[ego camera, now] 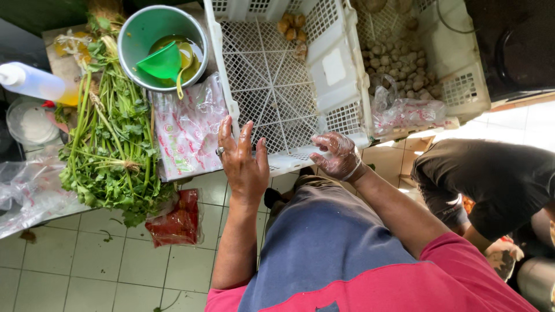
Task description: The person fills small clear plastic bags with yellow sauce from a metal bowl using a ladle, then twists and ties each bag closed and sets it on the work surface. They reposition a green funnel over the bowl, then reach into a crate of round meatballs and open a plastic bag.
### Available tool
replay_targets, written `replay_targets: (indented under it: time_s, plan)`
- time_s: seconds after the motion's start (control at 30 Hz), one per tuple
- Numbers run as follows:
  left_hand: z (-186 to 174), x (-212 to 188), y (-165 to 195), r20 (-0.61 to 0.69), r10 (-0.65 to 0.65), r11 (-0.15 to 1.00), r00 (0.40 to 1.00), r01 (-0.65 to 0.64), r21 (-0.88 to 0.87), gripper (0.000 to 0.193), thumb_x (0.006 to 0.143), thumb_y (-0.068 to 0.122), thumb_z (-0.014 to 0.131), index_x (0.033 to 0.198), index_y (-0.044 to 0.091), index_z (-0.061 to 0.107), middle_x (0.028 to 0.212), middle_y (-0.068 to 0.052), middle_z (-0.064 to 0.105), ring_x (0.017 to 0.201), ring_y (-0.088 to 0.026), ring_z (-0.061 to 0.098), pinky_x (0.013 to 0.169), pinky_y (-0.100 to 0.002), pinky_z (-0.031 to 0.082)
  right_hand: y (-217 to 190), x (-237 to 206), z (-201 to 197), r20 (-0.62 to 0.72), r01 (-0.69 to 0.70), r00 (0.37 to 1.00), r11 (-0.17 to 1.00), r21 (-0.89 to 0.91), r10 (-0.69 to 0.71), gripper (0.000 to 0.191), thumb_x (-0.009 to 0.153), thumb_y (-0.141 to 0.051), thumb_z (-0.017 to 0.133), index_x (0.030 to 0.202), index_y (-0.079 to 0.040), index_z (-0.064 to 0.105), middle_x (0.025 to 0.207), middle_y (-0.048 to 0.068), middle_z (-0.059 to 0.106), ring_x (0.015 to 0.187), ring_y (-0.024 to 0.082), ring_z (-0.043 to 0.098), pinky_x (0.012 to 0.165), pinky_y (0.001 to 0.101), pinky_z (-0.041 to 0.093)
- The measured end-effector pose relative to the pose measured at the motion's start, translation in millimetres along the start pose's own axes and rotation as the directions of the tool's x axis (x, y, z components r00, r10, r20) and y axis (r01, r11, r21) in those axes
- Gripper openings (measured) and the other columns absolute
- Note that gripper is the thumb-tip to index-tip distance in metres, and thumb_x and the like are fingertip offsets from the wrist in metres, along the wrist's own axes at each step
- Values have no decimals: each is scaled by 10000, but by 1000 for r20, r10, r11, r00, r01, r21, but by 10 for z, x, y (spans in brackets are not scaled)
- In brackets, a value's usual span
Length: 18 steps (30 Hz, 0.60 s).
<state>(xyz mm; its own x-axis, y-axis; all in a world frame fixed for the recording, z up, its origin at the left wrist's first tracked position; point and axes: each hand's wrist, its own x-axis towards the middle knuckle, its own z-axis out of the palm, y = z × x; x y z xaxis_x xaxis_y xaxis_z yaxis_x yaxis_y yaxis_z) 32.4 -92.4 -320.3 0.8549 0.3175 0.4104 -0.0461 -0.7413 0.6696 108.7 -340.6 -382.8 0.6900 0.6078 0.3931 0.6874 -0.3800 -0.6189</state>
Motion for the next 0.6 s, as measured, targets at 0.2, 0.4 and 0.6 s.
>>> replay_targets:
  time_s: [0.2, 0.4, 0.6]
  plan:
    - [64, 80, 111, -51, 29, 993, 998, -23, 115, 390, 946, 98, 701, 1308, -27, 626, 1479, -322, 459, 1415, -496, 426, 1192, -557, 360, 445, 60, -369, 78, -135, 990, 936, 326, 116, 335, 1019, -275, 668, 1288, -86, 600, 1025, 62, 641, 903, 158, 638, 820, 353, 620]
    - [412, 194, 348, -138, -69, 959, 988, 104, 265, 362, 958, 130, 711, 1282, -20, 653, 1439, -306, 497, 1373, -479, 484, 1139, -532, 429, 2226, 407, -1909, -22, -449, 893, 886, -112, 450, 420, 1067, -227, 632, 1458, -100, 544, 1382, 164, 632, 1228, 276, 648, 1063, 393, 540]
    - [843, 346, 562, -199, -95, 899, 975, 170, 403, 375, 1013, 199, 710, 1304, -25, 640, 1456, -303, 492, 1372, -485, 493, 1115, -551, 444, 3411, 771, -2303, 238, -450, 711, 688, -569, 662, 953, 860, -514, 768, 1546, -21, 327, 1569, 275, 355, 1417, 452, 350, 1137, 485, 298]
